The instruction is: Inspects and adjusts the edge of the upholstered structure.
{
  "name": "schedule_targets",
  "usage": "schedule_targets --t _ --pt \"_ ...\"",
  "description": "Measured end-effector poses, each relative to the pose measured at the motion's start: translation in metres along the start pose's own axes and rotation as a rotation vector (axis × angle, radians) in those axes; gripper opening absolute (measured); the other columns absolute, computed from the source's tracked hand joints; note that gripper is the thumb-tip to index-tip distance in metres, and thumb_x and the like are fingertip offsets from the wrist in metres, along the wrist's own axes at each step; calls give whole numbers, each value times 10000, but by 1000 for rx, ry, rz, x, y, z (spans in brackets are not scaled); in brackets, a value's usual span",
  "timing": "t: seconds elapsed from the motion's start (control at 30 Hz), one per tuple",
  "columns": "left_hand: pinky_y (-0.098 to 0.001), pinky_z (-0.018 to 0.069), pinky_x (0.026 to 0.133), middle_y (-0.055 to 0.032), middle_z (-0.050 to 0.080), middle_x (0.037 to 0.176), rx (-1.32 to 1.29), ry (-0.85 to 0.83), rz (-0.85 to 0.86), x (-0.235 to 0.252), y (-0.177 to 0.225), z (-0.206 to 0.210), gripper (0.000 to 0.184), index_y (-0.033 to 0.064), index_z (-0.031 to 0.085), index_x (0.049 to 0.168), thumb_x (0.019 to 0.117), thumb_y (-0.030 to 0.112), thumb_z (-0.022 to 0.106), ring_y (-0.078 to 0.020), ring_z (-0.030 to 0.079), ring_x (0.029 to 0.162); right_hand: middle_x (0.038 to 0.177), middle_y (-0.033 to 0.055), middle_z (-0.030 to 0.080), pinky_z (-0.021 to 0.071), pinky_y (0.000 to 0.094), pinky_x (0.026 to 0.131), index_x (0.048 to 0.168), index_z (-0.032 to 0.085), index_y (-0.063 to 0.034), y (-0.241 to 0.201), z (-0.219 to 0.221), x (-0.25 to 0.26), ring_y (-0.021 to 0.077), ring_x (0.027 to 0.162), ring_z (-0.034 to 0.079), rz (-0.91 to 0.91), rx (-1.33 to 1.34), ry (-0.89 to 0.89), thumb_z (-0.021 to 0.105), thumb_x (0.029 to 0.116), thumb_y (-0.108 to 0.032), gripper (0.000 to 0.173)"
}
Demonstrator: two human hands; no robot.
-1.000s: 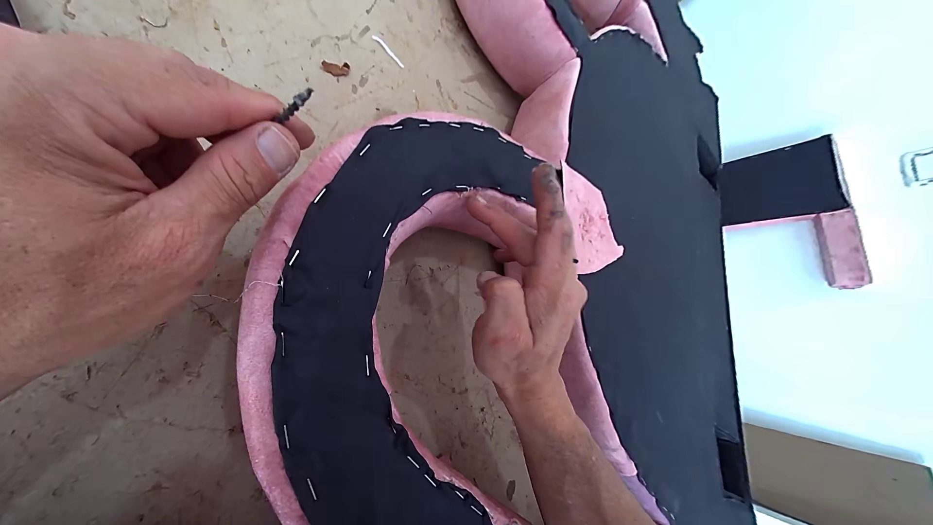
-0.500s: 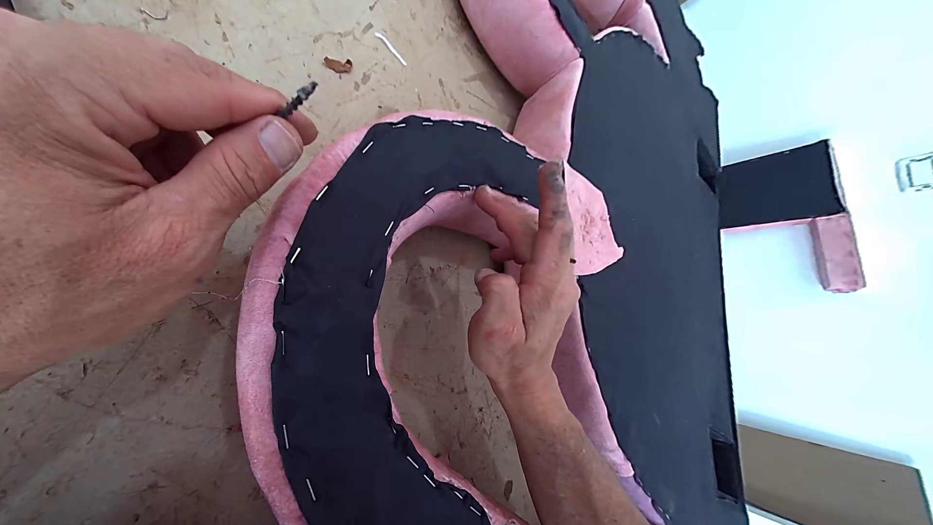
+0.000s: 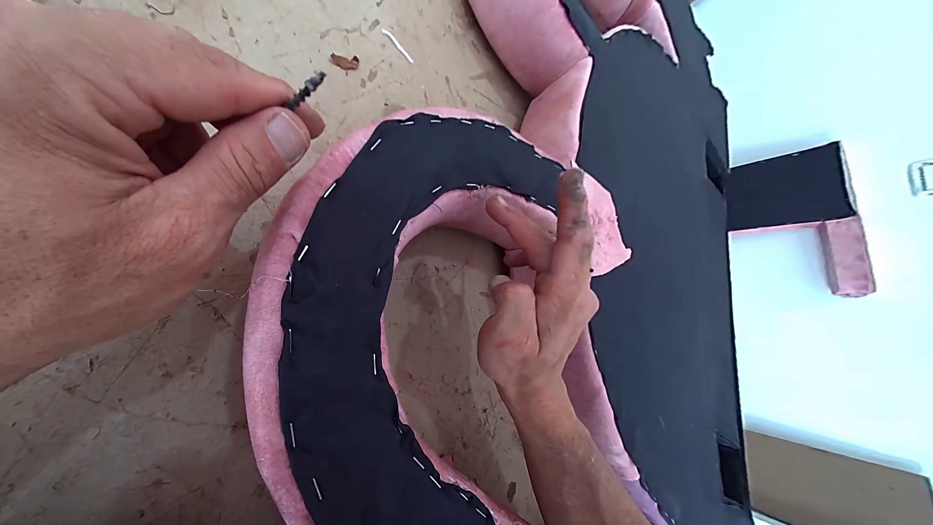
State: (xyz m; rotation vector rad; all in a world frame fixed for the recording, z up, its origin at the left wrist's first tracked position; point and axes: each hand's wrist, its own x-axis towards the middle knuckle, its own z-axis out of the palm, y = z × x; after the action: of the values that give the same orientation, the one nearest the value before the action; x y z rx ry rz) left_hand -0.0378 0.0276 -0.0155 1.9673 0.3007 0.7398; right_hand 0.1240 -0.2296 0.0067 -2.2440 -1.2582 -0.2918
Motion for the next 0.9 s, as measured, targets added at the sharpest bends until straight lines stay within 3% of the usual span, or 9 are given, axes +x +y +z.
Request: schedule_targets --t 0.23,0.37,0.47,0.6,0.73,0.83,0.9 --pt "-89 452 606 141 668 913 15 -12 -18 0 1 -1 246 191 719 1150 1048 351 561 92 575 727 1336 127 684 458 428 1079 1560 283 77 -2 -1 2 219 1298 583 -2 -12 10 400 904 -158 707" --pt "-89 446 605 142 670 904 15 -5 -3 -1 1 0 250 184 723 1149 1047 349 566 96 567 713 1412 81 639 473 377 995 1592 235 31 -6 -6 -1 193 1275 566 10 -34 -96 401 911 -149 723" --pt "-88 440 596 141 670 898 25 -9 -9 0 2 0 256 187 720 1152 1049 359 560 97 565 708 1346 118 681 468 421 1078 1565 272 79 -4 -1 3 212 1298 589 1 3 -3 405 895 -136 716" --pt "-88 436 597 142 670 896 24 -7 -15 -1 2 1 259 190 722 1151 1048 365 562 97 563 707 1368 110 668 460 398 1025 1571 268 62 -3 1 3 202 1280 573 11 -3 -39 398 909 -162 710" --pt "-84 435 594 149 668 903 7 -15 -20 -1 2 1 252 195 717 1154 1049 362 559 100 560 705 1349 106 679 464 415 1046 1577 253 64 -3 1 4 206 1277 582 12 9 -19 412 894 -150 733" --pt "-85 448 610 149 670 912 -14 -20 -33 -1 1 3 246 195 714 1153 1050 357 561 97 572 725 1353 107 677 466 398 985 1571 268 69 -6 2 5 203 1239 584 7 2 -40 405 905 -168 720" --pt "-80 455 619 153 666 920 -20 -22 -33 -2 1 2 237 194 710 1148 1052 346 555 101 578 738 1340 104 686 478 407 1021 1574 261 68 -5 1 5 198 1255 598 8 2 -29 403 900 -144 721"
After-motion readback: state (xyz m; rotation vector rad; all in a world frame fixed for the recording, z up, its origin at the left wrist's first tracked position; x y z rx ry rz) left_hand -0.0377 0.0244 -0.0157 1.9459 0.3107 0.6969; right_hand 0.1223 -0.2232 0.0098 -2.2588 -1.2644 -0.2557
